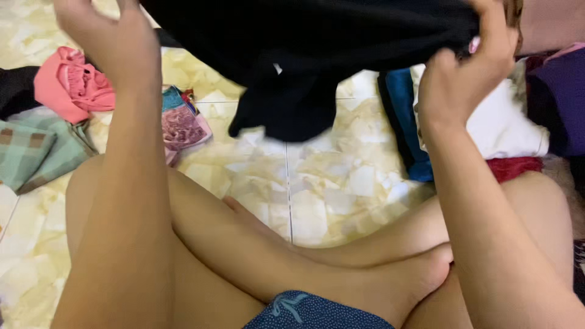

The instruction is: The person folds a white top, a black t-shirt, and a pair of black shorts by hand while sitting on the floor.

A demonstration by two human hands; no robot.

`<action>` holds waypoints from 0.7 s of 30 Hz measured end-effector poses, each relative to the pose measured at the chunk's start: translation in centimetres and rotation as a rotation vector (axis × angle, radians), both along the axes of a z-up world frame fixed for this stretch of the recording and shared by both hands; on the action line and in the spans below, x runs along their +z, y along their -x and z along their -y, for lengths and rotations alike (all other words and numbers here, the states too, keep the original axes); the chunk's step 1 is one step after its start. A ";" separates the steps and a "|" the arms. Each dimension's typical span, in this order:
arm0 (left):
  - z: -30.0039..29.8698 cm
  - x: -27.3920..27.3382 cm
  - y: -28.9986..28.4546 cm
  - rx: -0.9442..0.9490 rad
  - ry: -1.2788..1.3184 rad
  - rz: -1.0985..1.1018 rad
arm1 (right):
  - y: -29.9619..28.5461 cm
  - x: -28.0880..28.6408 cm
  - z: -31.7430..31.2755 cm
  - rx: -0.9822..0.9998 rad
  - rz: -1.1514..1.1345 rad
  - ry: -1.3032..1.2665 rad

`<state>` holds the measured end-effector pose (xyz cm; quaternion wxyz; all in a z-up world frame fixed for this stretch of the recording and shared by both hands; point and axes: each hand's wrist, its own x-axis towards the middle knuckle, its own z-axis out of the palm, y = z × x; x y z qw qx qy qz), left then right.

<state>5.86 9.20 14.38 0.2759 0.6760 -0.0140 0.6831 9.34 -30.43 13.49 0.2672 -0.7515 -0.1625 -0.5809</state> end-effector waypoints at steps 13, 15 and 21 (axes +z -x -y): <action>0.9 -11.8 7.2 0.381 0.280 -1.359 | 6.3 -20.8 1.7 0.003 -1.343 0.109; 4.2 -9.5 7.9 0.387 0.345 -1.386 | 6.4 -20.8 1.4 0.089 -1.382 -0.057; 7.0 -13.7 5.8 0.215 0.549 -1.648 | 5.0 -25.5 2.8 0.230 -1.427 -0.568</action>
